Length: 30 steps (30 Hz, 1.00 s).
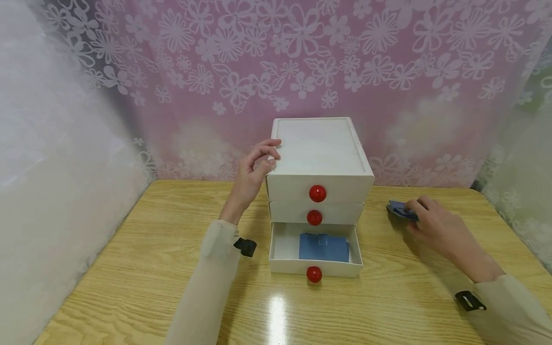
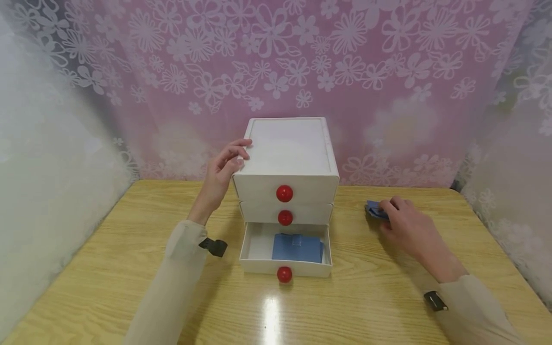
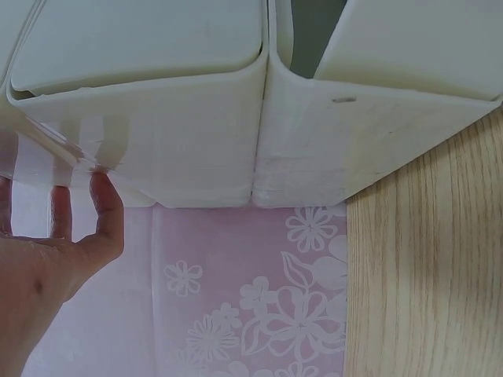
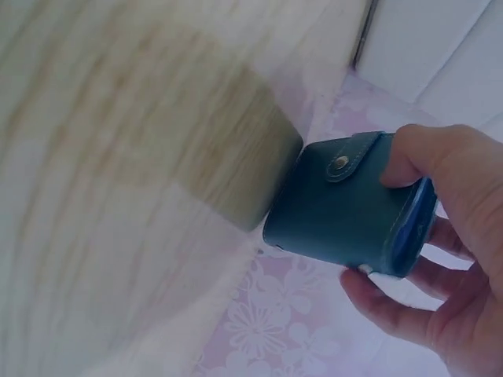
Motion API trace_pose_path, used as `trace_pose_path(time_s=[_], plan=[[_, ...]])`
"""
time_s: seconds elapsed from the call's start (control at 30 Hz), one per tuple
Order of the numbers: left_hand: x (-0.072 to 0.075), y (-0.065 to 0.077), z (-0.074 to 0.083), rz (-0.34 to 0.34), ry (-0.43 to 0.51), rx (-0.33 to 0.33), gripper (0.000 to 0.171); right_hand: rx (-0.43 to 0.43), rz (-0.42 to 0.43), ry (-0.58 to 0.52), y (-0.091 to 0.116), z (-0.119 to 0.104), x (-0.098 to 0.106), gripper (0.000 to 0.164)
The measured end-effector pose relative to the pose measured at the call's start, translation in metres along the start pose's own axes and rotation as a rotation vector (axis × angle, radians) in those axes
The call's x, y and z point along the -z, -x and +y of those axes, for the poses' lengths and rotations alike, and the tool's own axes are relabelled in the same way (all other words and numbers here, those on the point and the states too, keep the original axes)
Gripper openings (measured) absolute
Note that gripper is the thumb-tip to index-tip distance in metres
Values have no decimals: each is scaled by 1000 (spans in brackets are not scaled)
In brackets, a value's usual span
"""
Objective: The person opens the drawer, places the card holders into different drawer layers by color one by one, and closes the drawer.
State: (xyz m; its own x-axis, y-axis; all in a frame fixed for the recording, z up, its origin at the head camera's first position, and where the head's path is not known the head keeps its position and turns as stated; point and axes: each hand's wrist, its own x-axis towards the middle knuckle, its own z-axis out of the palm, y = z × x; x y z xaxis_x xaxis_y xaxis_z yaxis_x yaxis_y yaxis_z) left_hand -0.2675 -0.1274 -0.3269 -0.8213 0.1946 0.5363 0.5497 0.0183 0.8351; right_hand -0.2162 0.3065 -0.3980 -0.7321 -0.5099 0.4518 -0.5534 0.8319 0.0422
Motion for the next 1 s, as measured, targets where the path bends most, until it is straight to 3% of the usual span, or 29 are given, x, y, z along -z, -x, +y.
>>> trace_pose_path(time_s=[0.07, 0.23, 0.47, 1.0], plan=[[0, 0, 0, 1, -3, -2, 20, 41, 71, 22, 2, 2, -1, 34], [-1, 0, -1, 2, -9, -1, 21, 81, 168, 56, 6, 2, 0, 75], [-1, 0, 1, 1, -6, -7, 23, 123, 214, 58, 7, -4, 7, 68], [0, -1, 1, 3, -10, -4, 23, 115, 337, 39, 17, -25, 29, 56]])
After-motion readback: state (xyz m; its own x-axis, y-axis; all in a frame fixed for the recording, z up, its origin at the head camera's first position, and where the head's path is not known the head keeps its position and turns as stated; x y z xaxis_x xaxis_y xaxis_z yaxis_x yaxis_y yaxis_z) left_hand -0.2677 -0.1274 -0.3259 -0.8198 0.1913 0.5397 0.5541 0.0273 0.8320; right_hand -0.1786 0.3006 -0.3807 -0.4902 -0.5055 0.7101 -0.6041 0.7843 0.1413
